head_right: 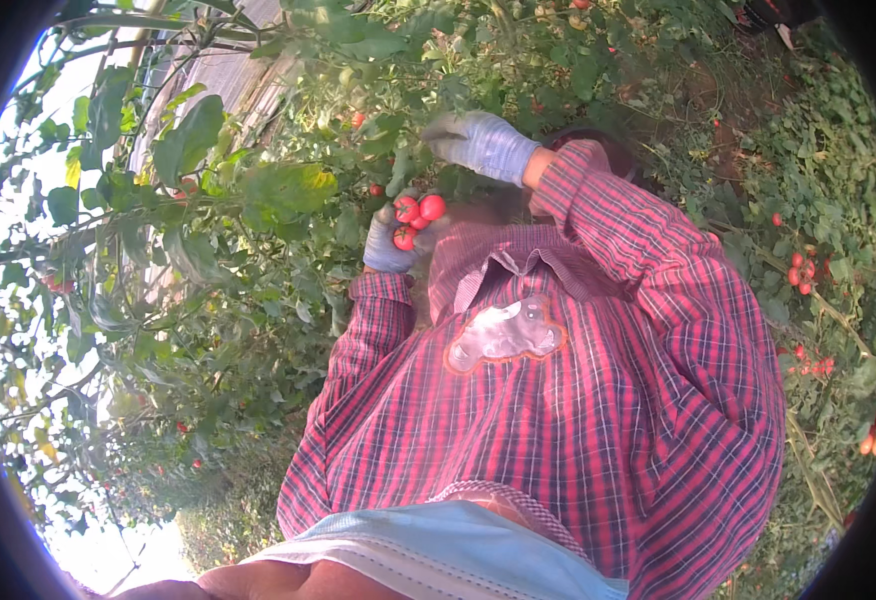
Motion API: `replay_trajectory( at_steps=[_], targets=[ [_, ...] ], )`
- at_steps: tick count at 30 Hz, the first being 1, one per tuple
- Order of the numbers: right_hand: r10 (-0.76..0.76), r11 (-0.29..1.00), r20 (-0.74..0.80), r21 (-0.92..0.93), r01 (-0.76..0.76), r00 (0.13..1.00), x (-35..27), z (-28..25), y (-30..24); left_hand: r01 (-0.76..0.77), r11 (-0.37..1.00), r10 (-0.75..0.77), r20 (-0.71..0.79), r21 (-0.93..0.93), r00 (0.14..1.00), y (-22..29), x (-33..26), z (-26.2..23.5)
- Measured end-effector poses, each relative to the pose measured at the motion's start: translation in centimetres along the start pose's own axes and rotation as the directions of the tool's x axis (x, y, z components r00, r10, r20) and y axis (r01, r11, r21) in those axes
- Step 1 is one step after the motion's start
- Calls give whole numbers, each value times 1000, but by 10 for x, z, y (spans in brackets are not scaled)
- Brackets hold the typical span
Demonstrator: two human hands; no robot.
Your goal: The person picks ripe red tomatoes from vines in a greenhouse and places them into a bucket. The person moves between plants, reaches into foliage, and collects tomatoes by hand.
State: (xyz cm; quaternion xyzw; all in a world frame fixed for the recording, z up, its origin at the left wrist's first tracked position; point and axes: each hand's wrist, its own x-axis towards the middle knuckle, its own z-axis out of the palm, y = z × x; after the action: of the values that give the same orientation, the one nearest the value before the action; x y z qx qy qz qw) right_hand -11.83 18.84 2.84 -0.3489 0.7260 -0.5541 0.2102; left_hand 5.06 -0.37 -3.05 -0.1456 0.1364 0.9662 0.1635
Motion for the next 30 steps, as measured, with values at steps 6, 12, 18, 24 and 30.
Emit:
replay_trajectory(
  at_steps=[6, 12, 18, 24, 30],
  targets=[
    [697, 698, -102, 323, -639, 710, -120, -52, 75, 325, 945, -311, -194, 45, 930, -52, 68, -2],
    [850, 512, -151, 466, -722, 505, -199, -36, 105, 330, 469, -126, -307, 819, 943, -82, 122, -19],
    [904, 428, -207, 489, -760, 375, -227, -23, 134, 423, 515, -125, -424, 745, 897, -74, 118, 32],
    [847, 527, -173, 154, -836, 502, -237, -15, 199, 237, 613, 74, -353, 754, 933, -52, 112, 18],
    [810, 499, -72, -437, -748, 582, -254, -22, 260, 260, 476, 205, -394, 840, 896, -51, 72, 5]
  ],
)
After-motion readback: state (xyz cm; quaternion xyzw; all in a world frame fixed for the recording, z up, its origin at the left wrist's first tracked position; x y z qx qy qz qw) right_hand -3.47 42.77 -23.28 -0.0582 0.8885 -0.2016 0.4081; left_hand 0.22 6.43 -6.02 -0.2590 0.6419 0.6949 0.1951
